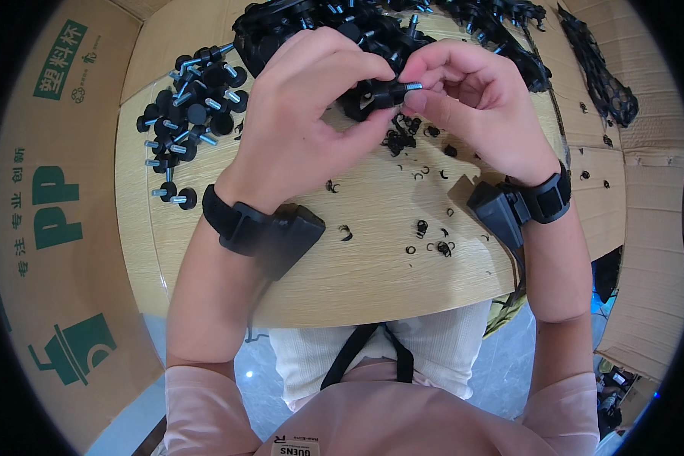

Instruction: The person fits a plastic cap onto a bolt, slides a rubber ring over the threads, and then presses the assembled piece into a large black plastic frame.

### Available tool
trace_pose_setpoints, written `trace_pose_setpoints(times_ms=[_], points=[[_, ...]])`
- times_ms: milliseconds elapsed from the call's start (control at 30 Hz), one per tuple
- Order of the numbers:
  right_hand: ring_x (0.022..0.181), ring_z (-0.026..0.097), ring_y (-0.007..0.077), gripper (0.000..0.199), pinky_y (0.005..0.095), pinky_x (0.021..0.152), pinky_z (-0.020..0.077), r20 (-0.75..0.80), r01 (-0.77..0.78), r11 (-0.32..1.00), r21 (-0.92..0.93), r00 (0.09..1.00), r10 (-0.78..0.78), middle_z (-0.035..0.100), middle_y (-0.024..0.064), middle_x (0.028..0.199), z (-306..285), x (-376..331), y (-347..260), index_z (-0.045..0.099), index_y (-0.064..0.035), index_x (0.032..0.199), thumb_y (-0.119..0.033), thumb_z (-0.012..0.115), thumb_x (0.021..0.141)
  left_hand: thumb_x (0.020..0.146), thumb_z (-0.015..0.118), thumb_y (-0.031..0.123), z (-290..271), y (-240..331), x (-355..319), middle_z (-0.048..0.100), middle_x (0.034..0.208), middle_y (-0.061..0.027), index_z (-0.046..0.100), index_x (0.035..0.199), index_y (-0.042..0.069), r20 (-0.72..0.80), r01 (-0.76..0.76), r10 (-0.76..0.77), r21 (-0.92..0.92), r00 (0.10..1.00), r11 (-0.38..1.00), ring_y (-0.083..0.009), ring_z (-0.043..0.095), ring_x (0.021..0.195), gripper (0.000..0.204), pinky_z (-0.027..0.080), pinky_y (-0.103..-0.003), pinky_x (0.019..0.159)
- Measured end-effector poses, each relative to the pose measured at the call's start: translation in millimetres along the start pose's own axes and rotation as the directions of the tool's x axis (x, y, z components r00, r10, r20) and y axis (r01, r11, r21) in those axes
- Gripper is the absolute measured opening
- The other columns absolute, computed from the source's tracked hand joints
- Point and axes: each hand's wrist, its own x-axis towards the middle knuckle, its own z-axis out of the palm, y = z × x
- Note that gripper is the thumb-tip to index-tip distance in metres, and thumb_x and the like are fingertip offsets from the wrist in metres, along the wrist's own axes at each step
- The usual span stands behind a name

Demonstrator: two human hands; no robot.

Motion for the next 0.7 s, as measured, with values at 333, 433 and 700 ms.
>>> trace_pose_setpoints(times_ms=[333, 433, 700], points=[[0.081, 0.065, 0.006, 0.015, 0.0194, 0.07, 0.0507, -0.023, -0.001, 0.997, -0.08, 1.0, -0.001, 0.07, 0.0032, 0.086, -0.8, -2.5, -6.0, 0.065, 0.0022, 0.098, 0.004, 0.065, 0.083, 0.067, 0.077, -0.002, 4.3, 0.5, -3.5, 0.068, 0.102, -0.0103, 0.069, 0.105, 0.005, -0.039, 0.019, -0.024, -0.134, 0.999, 0.991, -0.0221, 0.065, 0.089, 0.039, 0.052, -0.03, 0.079], [0.076, 0.063, 0.0048, 0.01, 0.019, 0.066, 0.0497, -0.041, 0.008, 0.996, -0.091, 0.999, -0.012, 0.069, 0.0026, 0.084, 1.2, -2.4, -4.3, 0.066, 0.0029, 0.092, 0.003, 0.066, 0.082, 0.068, 0.076, -0.003, 2.9, 3.3, -4.3, 0.068, 0.102, -0.0099, 0.07, 0.104, 0.004, 0.004, 0.112, -0.114, -0.18, 0.994, 0.977, -0.0219, 0.066, 0.089, 0.038, 0.053, -0.029, 0.078], [0.062, 0.059, 0.004, 0.006, 0.0192, 0.055, 0.0458, -0.031, -0.131, 0.988, -0.083, 0.991, 0.128, 0.067, 0.0033, 0.07, -3.2, -2.0, -4.1, 0.065, 0.0015, 0.083, -0.004, 0.063, 0.084, 0.068, 0.074, -0.006, 6.8, 1.4, -3.8, 0.069, 0.103, -0.0081, 0.071, 0.101, 0.006, 0.044, 0.027, -0.021, -0.129, 0.999, 0.991, -0.0215, 0.067, 0.09, 0.035, 0.056, -0.03, 0.076]])
